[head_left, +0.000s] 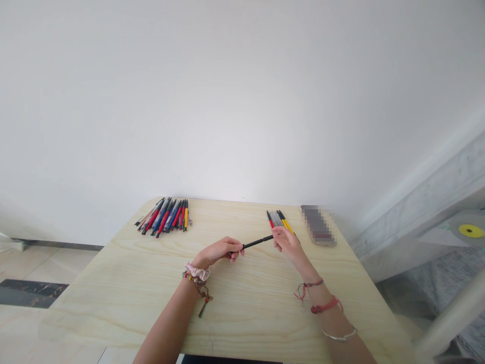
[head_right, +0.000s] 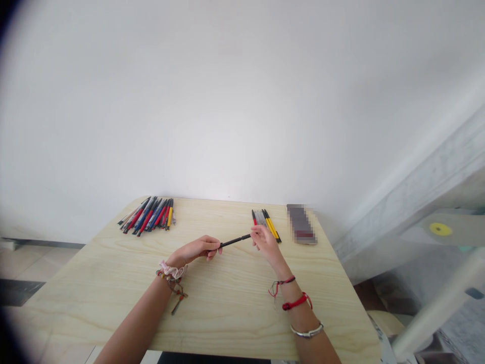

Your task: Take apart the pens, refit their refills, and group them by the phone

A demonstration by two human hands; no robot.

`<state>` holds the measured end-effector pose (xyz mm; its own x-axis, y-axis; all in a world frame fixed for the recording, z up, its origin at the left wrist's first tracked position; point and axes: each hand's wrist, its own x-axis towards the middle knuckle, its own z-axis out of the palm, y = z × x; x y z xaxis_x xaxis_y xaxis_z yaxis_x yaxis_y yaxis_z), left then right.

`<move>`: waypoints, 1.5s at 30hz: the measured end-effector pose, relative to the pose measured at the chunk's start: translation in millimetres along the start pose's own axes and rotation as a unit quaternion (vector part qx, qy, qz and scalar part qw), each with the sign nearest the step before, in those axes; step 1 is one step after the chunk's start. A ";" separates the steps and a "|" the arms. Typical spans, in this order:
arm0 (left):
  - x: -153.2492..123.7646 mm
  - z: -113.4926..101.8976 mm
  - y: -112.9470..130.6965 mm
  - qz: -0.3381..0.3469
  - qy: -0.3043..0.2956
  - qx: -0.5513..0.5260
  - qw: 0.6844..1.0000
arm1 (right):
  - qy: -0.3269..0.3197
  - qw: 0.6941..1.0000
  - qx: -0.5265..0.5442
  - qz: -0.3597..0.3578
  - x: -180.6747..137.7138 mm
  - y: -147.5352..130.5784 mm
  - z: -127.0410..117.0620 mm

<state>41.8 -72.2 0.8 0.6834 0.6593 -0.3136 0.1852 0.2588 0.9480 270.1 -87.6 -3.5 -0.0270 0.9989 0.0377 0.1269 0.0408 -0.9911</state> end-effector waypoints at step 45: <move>17.2 -26.2 -25.8 0.036 0.364 0.439 0.820 | 0.178 0.973 0.144 -0.039 4.5 3.9 -5.9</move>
<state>30.3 -49.0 -30.5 0.1711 0.9803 0.0991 0.8188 -0.1974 0.5391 276.3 -82.8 -6.5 0.3262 0.9393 0.1063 -0.1453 0.1610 -0.9762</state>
